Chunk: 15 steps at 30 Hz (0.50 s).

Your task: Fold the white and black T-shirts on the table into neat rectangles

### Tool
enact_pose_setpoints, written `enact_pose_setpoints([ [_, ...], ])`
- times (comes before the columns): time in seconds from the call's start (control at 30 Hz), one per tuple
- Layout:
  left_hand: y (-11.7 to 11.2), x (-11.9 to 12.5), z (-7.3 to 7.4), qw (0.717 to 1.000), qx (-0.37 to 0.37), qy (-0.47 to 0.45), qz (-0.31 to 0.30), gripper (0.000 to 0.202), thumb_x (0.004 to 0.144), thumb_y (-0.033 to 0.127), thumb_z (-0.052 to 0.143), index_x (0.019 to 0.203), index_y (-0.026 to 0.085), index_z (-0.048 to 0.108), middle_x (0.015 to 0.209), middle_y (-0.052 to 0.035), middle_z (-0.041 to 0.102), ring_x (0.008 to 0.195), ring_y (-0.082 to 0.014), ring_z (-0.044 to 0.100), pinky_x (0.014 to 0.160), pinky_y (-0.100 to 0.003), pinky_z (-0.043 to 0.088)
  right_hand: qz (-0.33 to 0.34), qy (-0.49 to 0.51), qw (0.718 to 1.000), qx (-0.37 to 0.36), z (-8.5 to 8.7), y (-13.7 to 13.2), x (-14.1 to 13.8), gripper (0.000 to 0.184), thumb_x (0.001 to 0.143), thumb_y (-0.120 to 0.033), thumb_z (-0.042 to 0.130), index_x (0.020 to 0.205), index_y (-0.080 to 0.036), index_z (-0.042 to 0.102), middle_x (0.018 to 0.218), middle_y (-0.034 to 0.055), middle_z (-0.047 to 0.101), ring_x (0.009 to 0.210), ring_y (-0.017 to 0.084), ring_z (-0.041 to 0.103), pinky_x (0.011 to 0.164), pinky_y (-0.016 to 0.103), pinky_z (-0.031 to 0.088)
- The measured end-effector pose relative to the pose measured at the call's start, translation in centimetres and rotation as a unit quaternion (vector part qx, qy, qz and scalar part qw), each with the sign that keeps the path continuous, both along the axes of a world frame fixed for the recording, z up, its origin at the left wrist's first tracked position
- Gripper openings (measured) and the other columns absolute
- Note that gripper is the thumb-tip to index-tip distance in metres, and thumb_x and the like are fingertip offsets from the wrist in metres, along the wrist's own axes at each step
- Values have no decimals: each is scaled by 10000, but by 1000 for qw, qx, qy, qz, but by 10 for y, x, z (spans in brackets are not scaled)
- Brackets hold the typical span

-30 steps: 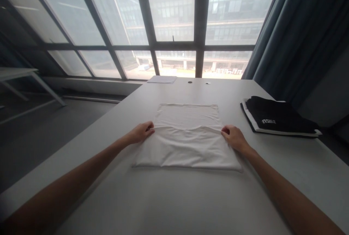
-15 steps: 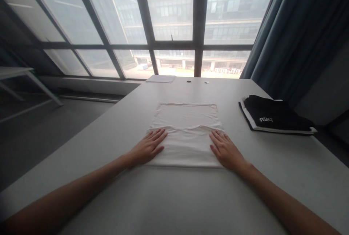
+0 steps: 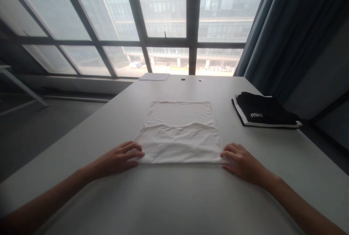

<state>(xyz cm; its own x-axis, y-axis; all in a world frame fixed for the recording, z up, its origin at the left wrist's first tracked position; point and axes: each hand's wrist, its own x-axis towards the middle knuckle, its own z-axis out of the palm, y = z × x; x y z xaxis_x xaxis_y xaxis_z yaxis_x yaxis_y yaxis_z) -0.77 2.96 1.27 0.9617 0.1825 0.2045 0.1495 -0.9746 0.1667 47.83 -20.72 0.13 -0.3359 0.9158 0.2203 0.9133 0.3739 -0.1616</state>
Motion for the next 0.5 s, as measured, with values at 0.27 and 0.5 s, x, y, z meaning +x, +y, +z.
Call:
enact_pose_setpoints([
  [0.27, -1, -10, 9, 996, 84, 33, 10, 359, 966, 44, 497, 1249, 228, 619, 1060, -74, 660, 941, -180, 649, 830, -262, 541, 18, -181, 969, 165, 22, 4, -5, 219, 938, -36, 499, 972, -183, 658, 922, 65, 654, 857, 216, 573, 834, 386, 415],
  [0.5, -6, -20, 9, 993, 108, 0, 53, 261, 1008, 91, 456, 1161, 205, 634, 1005, -75, 646, 889, -186, 623, 806, -294, 518, -19, -170, 968, 181, 9, -2, -7, 242, 924, -26, 488, 981, -186, 660, 927, 83, 655, 850, 229, 577, 792, 375, 428],
])
